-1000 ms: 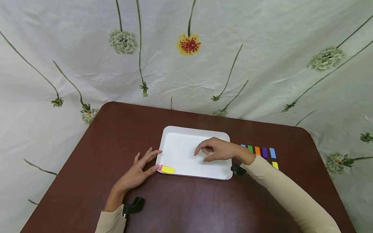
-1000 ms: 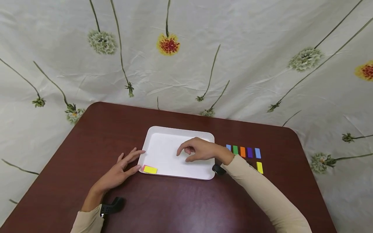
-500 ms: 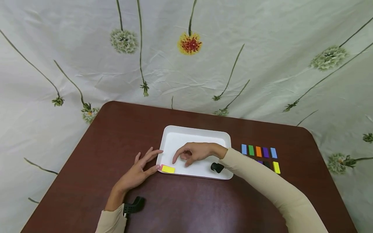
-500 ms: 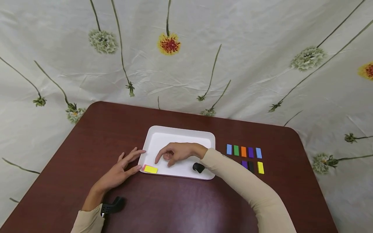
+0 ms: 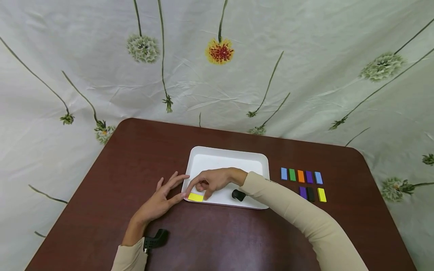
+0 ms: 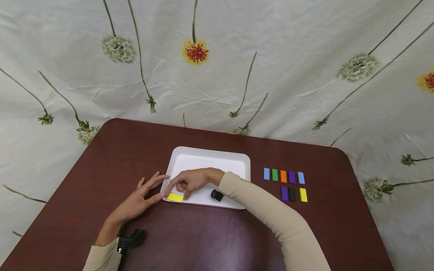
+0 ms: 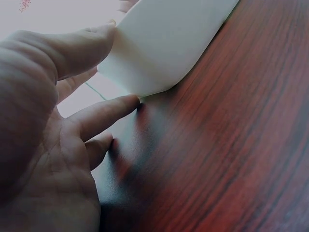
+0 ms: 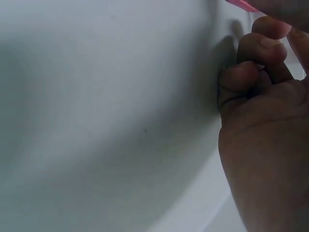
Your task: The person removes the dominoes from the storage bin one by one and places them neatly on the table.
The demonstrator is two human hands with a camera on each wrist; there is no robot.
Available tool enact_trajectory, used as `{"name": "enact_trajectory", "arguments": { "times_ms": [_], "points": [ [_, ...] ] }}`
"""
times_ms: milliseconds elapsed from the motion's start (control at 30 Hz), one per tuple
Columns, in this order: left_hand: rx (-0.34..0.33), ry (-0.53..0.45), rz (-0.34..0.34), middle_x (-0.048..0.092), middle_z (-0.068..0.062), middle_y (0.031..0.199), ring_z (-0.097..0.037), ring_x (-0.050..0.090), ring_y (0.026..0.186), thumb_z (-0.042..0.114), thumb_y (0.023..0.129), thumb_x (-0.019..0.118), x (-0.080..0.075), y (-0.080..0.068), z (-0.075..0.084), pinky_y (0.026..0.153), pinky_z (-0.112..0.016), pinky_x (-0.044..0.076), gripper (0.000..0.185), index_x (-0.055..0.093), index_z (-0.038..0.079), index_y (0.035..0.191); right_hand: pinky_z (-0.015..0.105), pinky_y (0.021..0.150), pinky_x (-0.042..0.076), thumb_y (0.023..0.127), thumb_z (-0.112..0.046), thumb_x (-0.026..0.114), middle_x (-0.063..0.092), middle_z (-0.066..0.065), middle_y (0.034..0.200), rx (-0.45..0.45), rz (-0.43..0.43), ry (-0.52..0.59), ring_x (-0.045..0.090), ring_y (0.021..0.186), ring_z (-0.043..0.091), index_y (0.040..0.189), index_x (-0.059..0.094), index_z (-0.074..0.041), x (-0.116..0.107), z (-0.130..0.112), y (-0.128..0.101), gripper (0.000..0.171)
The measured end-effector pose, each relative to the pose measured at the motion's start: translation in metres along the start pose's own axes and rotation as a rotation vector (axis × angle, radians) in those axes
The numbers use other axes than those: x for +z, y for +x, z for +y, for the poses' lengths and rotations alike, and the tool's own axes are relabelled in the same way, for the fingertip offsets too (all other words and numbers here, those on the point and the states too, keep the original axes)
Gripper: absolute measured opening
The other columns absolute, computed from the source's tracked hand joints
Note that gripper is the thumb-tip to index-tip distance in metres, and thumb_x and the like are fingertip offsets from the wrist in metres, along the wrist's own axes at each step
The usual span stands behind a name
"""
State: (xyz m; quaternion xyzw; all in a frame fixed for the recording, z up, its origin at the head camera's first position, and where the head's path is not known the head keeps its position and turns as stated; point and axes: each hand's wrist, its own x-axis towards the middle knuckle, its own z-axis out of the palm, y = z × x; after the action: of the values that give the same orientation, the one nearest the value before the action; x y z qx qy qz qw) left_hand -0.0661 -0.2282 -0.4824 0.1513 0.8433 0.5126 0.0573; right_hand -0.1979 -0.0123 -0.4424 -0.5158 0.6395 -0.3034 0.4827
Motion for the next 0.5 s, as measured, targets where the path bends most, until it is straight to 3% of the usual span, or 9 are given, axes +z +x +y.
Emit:
{"name": "enact_trajectory", "arguments": {
  "times_ms": [500],
  "points": [
    [-0.035,-0.018,0.001,0.049,-0.018,0.151,-0.041,0.008,0.155,0.024,0.099,0.065,0.0005,-0.0001,0.0036,0.114,-0.067,-0.014,0.052,0.046,0.020,0.147,0.017,0.068,0.035,0.084,0.010,0.071,0.042,-0.003,0.072,0.061,0.076,-0.067,0.040,0.067,0.004,0.125,0.063,-0.006,0.0005,-0.0045,-0.0048,0.044]
  ]
}}
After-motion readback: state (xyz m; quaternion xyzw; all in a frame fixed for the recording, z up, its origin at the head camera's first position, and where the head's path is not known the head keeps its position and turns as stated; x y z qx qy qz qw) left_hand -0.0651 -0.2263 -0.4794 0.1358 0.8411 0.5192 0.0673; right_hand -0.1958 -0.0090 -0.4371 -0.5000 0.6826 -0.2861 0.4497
